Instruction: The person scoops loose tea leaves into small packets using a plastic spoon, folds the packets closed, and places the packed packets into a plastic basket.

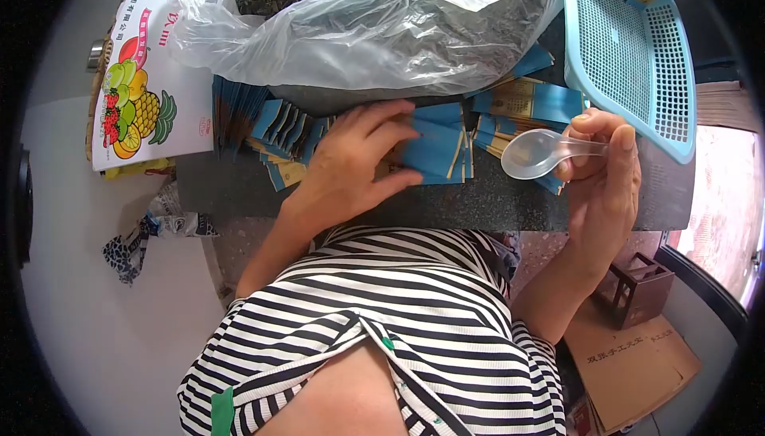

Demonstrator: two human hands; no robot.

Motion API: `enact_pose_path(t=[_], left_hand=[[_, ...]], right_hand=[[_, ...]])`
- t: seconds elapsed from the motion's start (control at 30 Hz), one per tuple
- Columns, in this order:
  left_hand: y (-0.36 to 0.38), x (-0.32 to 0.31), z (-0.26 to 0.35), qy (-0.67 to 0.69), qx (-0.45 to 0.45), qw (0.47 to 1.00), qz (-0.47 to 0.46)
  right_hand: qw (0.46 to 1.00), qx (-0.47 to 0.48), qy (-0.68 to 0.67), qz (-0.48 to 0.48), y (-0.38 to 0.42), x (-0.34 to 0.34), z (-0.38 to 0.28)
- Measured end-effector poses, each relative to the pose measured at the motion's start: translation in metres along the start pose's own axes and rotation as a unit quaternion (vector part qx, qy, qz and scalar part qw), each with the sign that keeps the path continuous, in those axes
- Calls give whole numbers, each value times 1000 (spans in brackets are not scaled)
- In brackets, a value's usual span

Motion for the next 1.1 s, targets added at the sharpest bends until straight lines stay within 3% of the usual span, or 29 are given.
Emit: enact_pose_path(t=[0.27, 0.6, 0.73, 0.8, 0.9, 1.1], left_hand=[[0, -6, -12, -35, -19, 999, 17], [0, -8, -15, -15, 10, 1000, 15], [2, 4, -10, -7, -21, 999, 26], [6, 16, -6, 92, -43, 993, 57], [6, 29, 2, 133, -66, 984, 97], [8, 39, 10, 75, -60, 986, 136]], right_hand=[[994, 13, -113, 3, -2, -5, 9], [996, -2, -87, 15, 1, -4, 13], [997, -5, -75, 18, 2, -8, 13], [997, -2, -67, 26, 1, -10, 12], [999, 25, -17, 17, -1, -21, 5], [996, 70, 34, -41, 6, -59, -15]])
Point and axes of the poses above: each hand's wrist, its own y-axis away from the middle knuckle, its own x-axis out of the back of the hand, z = x × y, the point moved 4 cm from there along -y, towards the middle knuckle, and after that the axes turned 12 degrees about -z, right-handed, at the moved point
